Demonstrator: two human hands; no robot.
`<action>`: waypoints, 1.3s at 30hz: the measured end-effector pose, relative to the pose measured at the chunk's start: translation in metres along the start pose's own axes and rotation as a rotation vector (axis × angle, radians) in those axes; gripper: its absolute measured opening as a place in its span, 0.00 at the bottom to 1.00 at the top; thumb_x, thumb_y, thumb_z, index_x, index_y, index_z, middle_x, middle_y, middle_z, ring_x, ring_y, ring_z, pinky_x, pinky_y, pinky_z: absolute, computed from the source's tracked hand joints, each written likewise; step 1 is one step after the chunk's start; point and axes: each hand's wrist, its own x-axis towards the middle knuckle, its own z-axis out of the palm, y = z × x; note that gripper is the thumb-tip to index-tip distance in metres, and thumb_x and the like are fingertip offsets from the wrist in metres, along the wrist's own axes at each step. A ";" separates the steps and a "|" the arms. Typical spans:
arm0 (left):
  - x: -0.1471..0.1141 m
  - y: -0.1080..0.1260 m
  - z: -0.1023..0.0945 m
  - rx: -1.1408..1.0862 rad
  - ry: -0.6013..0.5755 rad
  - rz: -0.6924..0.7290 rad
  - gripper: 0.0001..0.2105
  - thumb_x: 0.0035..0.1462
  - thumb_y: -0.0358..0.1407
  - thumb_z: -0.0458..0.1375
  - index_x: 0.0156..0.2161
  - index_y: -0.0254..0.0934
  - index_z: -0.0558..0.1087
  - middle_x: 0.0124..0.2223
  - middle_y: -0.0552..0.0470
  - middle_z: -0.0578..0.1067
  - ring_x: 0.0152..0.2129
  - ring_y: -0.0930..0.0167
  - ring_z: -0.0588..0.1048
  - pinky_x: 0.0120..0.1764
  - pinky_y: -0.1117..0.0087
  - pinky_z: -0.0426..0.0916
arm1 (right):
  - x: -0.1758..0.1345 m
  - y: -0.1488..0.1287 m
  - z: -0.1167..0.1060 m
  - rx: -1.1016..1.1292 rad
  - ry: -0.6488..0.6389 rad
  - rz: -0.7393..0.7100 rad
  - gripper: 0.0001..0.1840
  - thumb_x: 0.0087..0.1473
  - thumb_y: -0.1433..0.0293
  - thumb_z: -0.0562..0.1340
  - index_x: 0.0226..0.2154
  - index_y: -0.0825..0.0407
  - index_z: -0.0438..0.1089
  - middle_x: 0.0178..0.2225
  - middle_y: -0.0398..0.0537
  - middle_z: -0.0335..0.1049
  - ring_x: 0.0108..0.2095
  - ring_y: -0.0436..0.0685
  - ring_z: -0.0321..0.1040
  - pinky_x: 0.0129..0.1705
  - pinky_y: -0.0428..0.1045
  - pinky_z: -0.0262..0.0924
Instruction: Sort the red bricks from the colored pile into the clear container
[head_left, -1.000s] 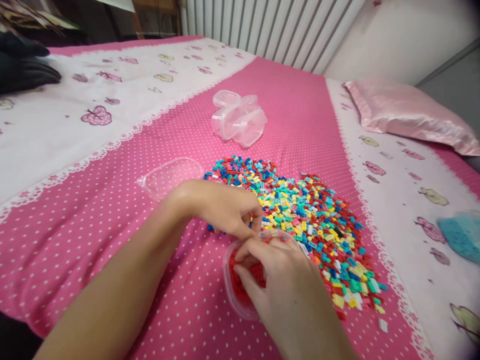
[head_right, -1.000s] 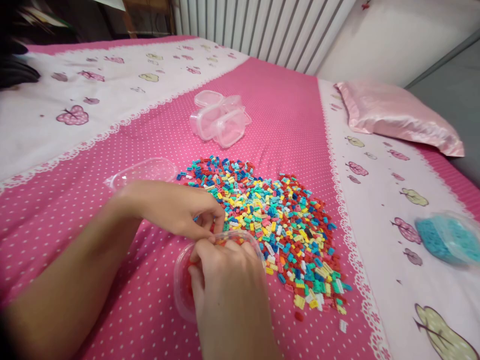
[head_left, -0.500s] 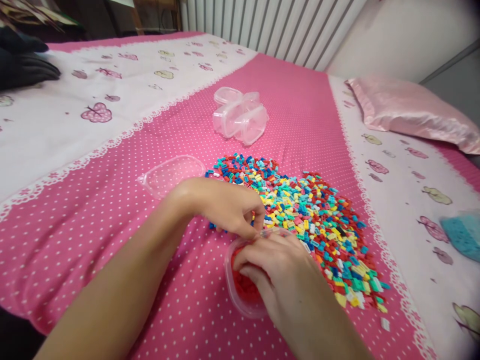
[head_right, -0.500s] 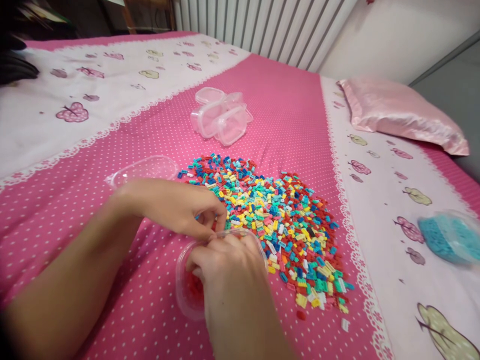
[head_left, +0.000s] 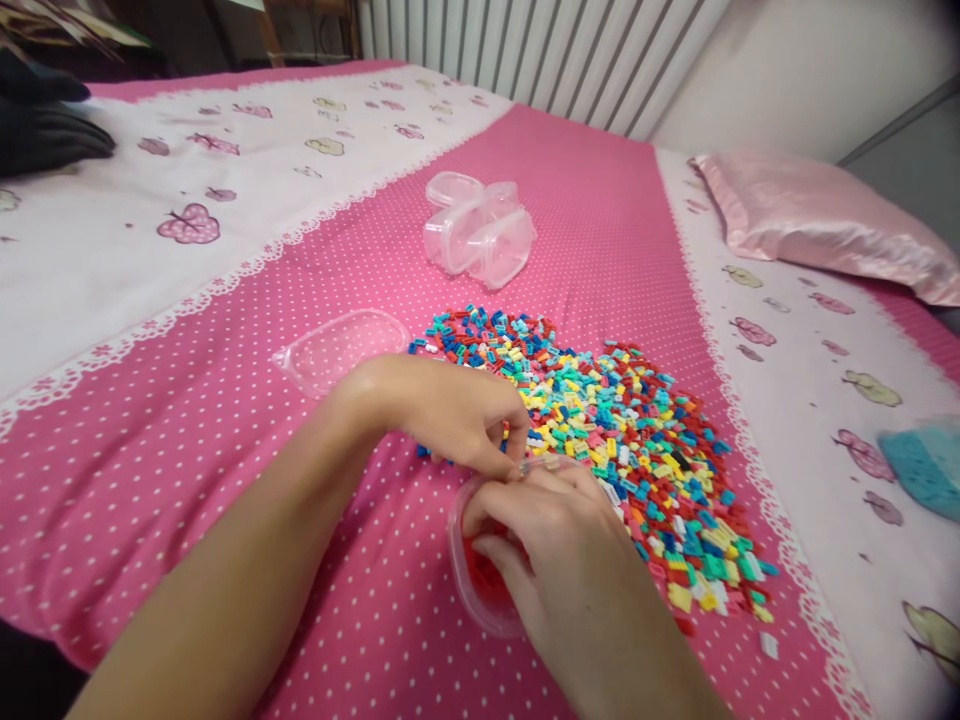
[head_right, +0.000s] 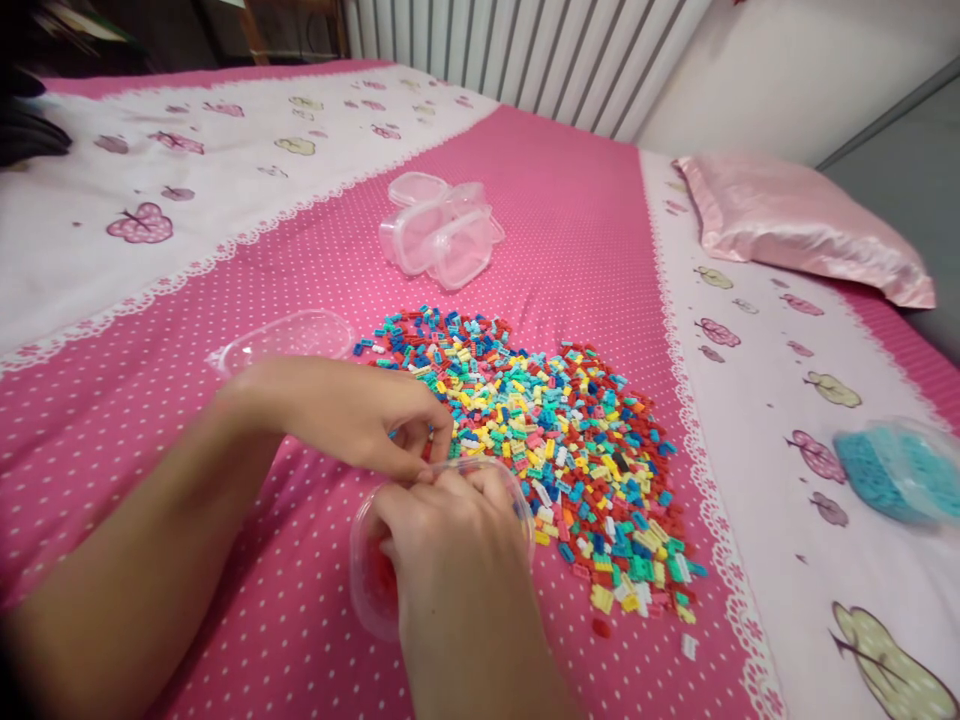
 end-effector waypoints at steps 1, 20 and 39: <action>0.000 0.000 0.000 0.003 0.000 -0.003 0.07 0.61 0.34 0.59 0.40 0.35 0.78 0.32 0.54 0.81 0.26 0.73 0.75 0.25 0.76 0.62 | 0.000 -0.001 0.001 -0.001 0.011 0.013 0.17 0.46 0.87 0.64 0.24 0.46 0.72 0.27 0.37 0.72 0.35 0.57 0.66 0.45 0.53 0.53; -0.002 0.000 0.000 0.001 -0.002 -0.004 0.06 0.63 0.35 0.59 0.40 0.35 0.77 0.33 0.54 0.81 0.26 0.74 0.75 0.25 0.77 0.62 | -0.002 0.002 0.006 -0.038 0.059 0.007 0.18 0.43 0.87 0.63 0.24 0.45 0.72 0.27 0.38 0.72 0.34 0.57 0.67 0.47 0.54 0.55; -0.002 0.000 0.000 -0.009 0.010 -0.022 0.06 0.59 0.32 0.58 0.38 0.35 0.77 0.32 0.54 0.80 0.25 0.73 0.74 0.26 0.76 0.63 | -0.004 0.008 -0.011 -0.112 0.023 -0.046 0.17 0.48 0.87 0.65 0.26 0.47 0.74 0.29 0.38 0.72 0.34 0.55 0.68 0.40 0.52 0.51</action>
